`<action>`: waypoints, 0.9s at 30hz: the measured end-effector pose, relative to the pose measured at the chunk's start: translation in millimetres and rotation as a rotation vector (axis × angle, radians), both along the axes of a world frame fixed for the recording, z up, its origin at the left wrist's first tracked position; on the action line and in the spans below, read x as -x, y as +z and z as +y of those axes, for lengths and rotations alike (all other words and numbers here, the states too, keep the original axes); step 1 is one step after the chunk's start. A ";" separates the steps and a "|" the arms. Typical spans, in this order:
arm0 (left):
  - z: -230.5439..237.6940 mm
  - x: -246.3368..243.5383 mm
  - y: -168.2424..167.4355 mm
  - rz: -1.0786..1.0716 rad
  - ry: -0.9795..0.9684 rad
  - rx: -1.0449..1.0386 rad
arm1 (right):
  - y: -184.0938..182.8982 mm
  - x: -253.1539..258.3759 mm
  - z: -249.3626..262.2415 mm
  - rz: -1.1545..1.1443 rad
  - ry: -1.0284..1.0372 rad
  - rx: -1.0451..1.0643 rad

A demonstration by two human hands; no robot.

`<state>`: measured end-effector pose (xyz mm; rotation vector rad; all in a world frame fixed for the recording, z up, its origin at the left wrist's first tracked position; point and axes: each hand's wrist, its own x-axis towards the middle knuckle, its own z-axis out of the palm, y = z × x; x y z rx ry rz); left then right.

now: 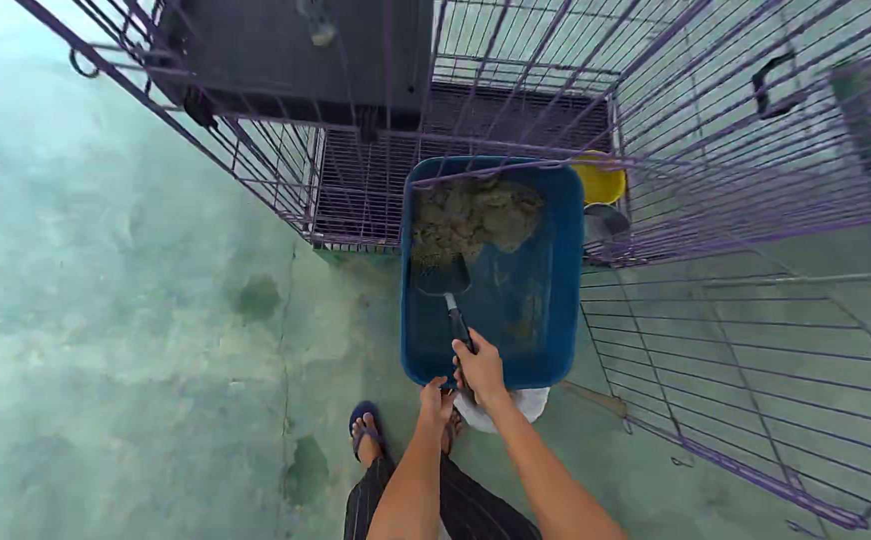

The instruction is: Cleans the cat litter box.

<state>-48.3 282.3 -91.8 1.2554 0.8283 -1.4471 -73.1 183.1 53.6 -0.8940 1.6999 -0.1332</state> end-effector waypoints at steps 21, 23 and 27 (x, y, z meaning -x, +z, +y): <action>-36.0 -17.8 99.9 -0.122 -0.212 0.010 | -3.0 74.1 -44.4 0.184 0.041 0.320; -46.8 -24.7 118.1 -0.122 -0.242 -0.004 | 18.3 83.3 -41.0 0.202 0.059 0.304; -71.4 -40.2 141.9 -0.168 -0.277 -0.012 | 60.5 97.3 -43.4 0.243 0.147 0.223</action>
